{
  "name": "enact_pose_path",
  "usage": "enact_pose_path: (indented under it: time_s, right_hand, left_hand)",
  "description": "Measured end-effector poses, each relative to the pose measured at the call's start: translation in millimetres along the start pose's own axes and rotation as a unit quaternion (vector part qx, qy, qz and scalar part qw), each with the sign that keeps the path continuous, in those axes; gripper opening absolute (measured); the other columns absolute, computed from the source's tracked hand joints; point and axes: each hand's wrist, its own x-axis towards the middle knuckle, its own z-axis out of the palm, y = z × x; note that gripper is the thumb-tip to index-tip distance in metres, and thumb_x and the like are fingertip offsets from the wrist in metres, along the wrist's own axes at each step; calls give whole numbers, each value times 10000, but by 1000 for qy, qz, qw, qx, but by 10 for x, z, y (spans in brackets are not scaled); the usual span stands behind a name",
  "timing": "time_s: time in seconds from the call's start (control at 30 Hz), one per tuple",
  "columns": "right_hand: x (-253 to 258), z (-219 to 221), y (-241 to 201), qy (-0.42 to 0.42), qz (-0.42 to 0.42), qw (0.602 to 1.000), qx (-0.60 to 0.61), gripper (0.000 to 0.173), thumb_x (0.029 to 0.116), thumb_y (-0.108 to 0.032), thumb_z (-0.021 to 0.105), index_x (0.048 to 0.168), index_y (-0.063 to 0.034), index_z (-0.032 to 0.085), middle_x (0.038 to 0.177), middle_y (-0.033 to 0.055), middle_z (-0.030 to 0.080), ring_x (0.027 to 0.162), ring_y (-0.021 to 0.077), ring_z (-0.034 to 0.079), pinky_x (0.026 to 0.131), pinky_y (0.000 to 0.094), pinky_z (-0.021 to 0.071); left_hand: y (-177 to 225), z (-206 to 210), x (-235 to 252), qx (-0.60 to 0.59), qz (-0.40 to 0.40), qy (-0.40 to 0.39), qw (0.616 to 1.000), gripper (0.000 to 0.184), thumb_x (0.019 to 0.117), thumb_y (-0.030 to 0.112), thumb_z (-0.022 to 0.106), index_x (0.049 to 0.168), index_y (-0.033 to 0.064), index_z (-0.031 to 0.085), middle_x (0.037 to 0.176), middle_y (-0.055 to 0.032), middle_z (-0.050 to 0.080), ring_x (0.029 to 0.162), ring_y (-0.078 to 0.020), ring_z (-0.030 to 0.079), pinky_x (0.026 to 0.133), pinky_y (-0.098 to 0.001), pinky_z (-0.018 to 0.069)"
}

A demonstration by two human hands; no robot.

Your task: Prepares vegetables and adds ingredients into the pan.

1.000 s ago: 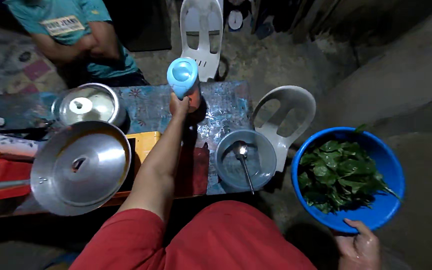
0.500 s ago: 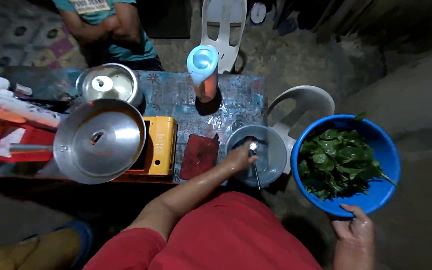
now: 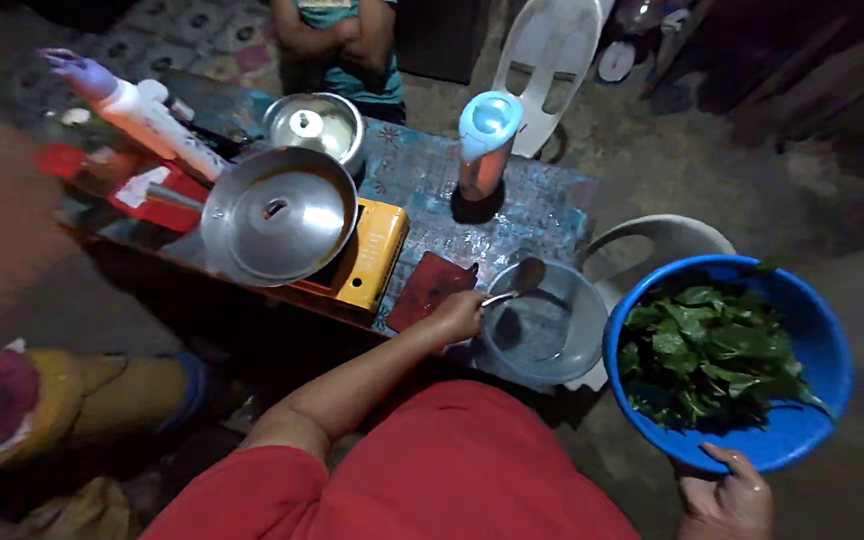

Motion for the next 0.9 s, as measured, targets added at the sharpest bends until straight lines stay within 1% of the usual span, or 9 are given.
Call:
enact_pose_path:
  time_s: [0.1,0.17,0.27,0.33,0.47,0.53,0.7,0.83,0.9]
  right_hand:
    - [80,-7,-2,-13,8,1000,-8,225,903,0,432,1078,-118,511,901,1,668,790,104,701,676,322,632]
    - [135,15,7,-14,13,1000,-12,217,911,-2,436,1087,-111,501,905,14,656,786,113,696,670,332,628]
    - [183,84,16,-15,18,999,-25,203,919,-2,439,1081,-110,494,892,19,642,765,116,688,644,332,621]
    - [212,136,28,-28,18,999,-31,187,915,-1,442,1062,-101,500,856,24,650,734,125,692,630,343,625]
    - [207,198,25,-50,23,998,-37,188,908,1,439,1056,-96,502,852,31,657,731,144,698,630,359,627]
    - [210,194,33,-52,24,998,-34,189,905,6,441,1051,-97,506,855,35,662,735,143,703,627,357,631]
    - [222,158,61,-56,25,998,-28,207,905,2,443,1080,-95,499,881,47,659,760,151,703,642,366,631]
    - [223,174,68,-47,28,998,-30,172,905,7,442,1038,-91,491,825,40,642,714,145,684,621,351,618]
    - [241,186,66,-48,32,998,-32,188,901,5,450,1060,-88,487,856,47,636,729,147,684,628,356,620]
  left_hand:
    - [-209,-125,-289,-16,-50,130,990,334,1050,133,479,1347,45,606,1234,-201,675,1119,-352,668,971,-580,520]
    - [-343,-90,-360,-5,-103,186,977,341,1058,247,525,1305,26,604,1162,-217,684,1057,-380,680,915,-607,528]
    - [-501,152,-229,-99,-184,149,967,537,1035,418,595,1336,-26,570,1155,-269,676,1084,-404,671,973,-594,511]
    - [-508,338,-83,-185,-200,124,954,581,1004,466,636,1295,-36,598,1109,-249,680,1016,-355,674,941,-534,527]
    - [-433,488,176,-236,-169,129,948,379,999,306,677,1140,-44,642,1001,-201,665,894,-284,644,855,-469,527]
    - [-465,429,260,-203,-151,153,955,300,981,240,664,1096,-37,653,965,-207,660,885,-319,645,829,-525,523]
    - [-567,268,266,-183,-149,136,962,504,977,435,682,1232,1,650,1096,-215,696,1019,-344,684,940,-572,530]
    - [-414,422,289,-204,-133,75,967,512,947,368,745,1232,-44,640,1128,-239,678,1048,-348,662,965,-544,515]
    - [-353,508,354,-218,-144,79,962,493,938,299,758,1243,-62,619,1129,-255,661,1034,-354,651,945,-541,515]
